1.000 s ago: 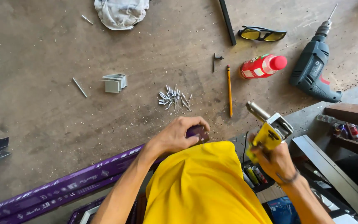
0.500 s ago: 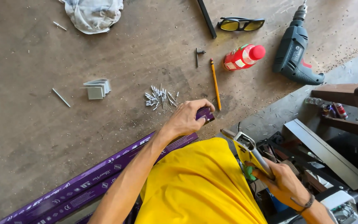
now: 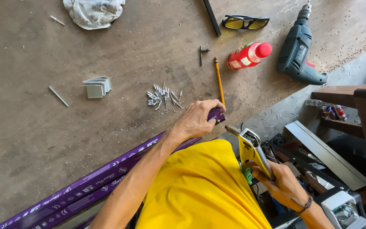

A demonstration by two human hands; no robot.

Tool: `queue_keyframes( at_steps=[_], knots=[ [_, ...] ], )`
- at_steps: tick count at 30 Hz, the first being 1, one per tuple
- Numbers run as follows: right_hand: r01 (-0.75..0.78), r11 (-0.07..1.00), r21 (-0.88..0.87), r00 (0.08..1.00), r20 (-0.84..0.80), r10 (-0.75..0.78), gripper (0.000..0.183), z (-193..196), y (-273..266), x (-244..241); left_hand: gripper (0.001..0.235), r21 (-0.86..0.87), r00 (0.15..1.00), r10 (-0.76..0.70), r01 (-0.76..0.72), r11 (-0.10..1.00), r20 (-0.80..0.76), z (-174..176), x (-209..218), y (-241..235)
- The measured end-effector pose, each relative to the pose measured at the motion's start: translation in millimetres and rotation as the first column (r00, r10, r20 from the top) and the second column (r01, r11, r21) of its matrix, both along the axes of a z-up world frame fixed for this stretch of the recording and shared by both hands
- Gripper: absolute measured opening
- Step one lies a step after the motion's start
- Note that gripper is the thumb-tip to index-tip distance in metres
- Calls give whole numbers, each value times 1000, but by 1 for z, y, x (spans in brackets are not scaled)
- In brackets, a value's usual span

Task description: Marking a component with a pencil and then using a hand riveter and power drill to attach it to a profile on a workbench.

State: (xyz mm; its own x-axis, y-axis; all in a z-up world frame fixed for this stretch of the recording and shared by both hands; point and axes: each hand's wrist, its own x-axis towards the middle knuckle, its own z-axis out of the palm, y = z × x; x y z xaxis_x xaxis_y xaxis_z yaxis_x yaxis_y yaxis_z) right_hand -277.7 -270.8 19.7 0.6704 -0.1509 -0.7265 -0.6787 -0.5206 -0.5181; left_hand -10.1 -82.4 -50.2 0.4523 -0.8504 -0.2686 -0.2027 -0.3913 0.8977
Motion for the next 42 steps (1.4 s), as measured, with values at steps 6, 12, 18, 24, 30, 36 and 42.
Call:
queue_keyframes(
  at_steps=[6, 12, 18, 24, 30, 36, 42],
  knots=[
    [0, 1000, 9, 1000, -19, 0, 33, -1, -1, 0, 38, 18, 1000, 21, -22, 1000, 11, -1, 0, -1],
    [-18, 1000, 12, 1000, -5, 18, 32, -2, -2, 3, 37, 15, 1000, 16, -16, 1000, 23, -3, -2, -2],
    [-55, 998, 19, 996, -75, 56, 36, -1, -1, 3, 38, 39, 999, 9, -11, 999, 38, -4, -3, -2],
    [-295, 942, -160, 945, 95, 312, 112, -11, 10, -9, 40, 9, 998, 13, -14, 1000, 57, -7, -7, -5],
    [-52, 994, 97, 936, -342, 82, 46, 7, 14, 35, 36, -25, 996, 32, -30, 999, 84, -3, -7, -5],
    [-135, 954, -267, 977, 123, 172, 74, -49, 25, -9, 38, -24, 995, 60, -59, 998, 79, -5, -9, -7],
    [-36, 981, 190, 994, 109, 15, 68, -29, 12, 4, 36, -6, 996, 29, -29, 1000, 83, 2, -9, -10]
  ],
)
